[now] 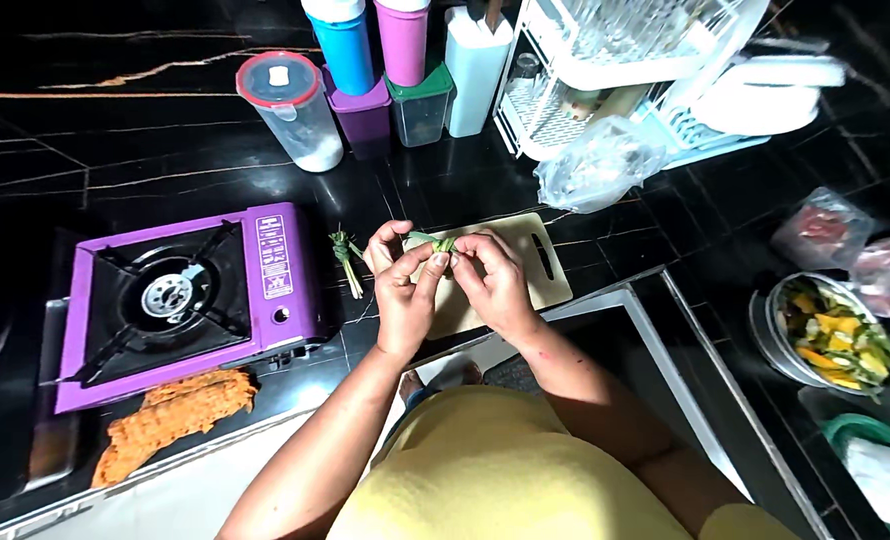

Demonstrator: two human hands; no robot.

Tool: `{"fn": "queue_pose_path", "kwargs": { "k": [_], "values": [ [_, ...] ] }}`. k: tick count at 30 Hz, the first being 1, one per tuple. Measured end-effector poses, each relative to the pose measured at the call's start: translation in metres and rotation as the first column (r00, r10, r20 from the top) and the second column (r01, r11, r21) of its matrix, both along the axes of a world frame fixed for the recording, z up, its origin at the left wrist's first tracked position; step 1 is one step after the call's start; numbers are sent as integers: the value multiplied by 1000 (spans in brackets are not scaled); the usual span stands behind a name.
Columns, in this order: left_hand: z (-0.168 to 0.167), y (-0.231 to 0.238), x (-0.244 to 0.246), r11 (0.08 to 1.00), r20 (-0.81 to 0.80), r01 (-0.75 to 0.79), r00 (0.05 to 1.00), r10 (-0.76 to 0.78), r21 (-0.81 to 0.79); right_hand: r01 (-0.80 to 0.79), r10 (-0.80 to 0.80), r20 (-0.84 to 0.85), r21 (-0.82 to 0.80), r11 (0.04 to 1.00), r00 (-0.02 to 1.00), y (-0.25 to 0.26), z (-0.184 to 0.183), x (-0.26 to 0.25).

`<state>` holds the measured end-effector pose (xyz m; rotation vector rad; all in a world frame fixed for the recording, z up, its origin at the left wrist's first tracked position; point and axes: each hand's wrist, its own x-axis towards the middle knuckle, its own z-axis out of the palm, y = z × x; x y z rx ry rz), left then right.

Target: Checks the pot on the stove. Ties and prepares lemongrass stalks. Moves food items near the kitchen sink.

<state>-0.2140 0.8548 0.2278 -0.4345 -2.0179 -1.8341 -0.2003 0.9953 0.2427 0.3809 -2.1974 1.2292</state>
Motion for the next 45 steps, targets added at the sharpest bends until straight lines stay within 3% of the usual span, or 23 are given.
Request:
{"fn": "queue_pose_path", "kwargs": {
  "k": [5,8,11,13,16,20,23,26,29,32,35,38,41,45],
  "values": [
    [18,16,8,978,216,83,969,-124,189,2,3,-275,18,1000,961,4,-2,-4],
    [26,20,10,925,322,117,915,-241,361,-78,63,-190,-76,994,980,10,-2,-1],
    [30,18,7,896,376,85,887,-268,436,-143,134,-55,-250,958,989,16,0,6],
    [28,17,6,919,339,91,912,-233,384,-84,80,-28,-238,968,996,17,4,12],
    [21,16,7,981,182,105,974,-135,165,52,-56,-27,-124,991,998,12,13,18],
    [19,14,11,989,72,109,991,-117,99,32,-21,82,-128,991,996,13,26,21],
    [28,17,18,940,198,189,948,-250,284,-72,85,46,-231,970,995,13,26,21],
    [41,25,24,820,377,134,839,-393,557,-124,121,-27,-292,948,992,8,19,20],
    [43,24,24,811,375,105,847,-376,576,-149,149,-26,-351,924,988,6,16,18],
    [38,19,20,834,339,66,894,-293,548,-166,223,105,-389,906,969,12,15,20],
    [35,12,14,806,343,41,891,-296,590,-153,288,384,-347,925,877,18,14,24],
    [30,3,10,815,322,212,842,-432,540,-89,236,500,-300,950,833,15,13,26],
    [23,-2,6,776,315,448,733,-603,443,-96,228,550,-259,961,804,15,18,25],
    [25,-10,-3,762,310,533,702,-641,367,-179,302,636,-253,951,710,22,26,25]
  ]
}}
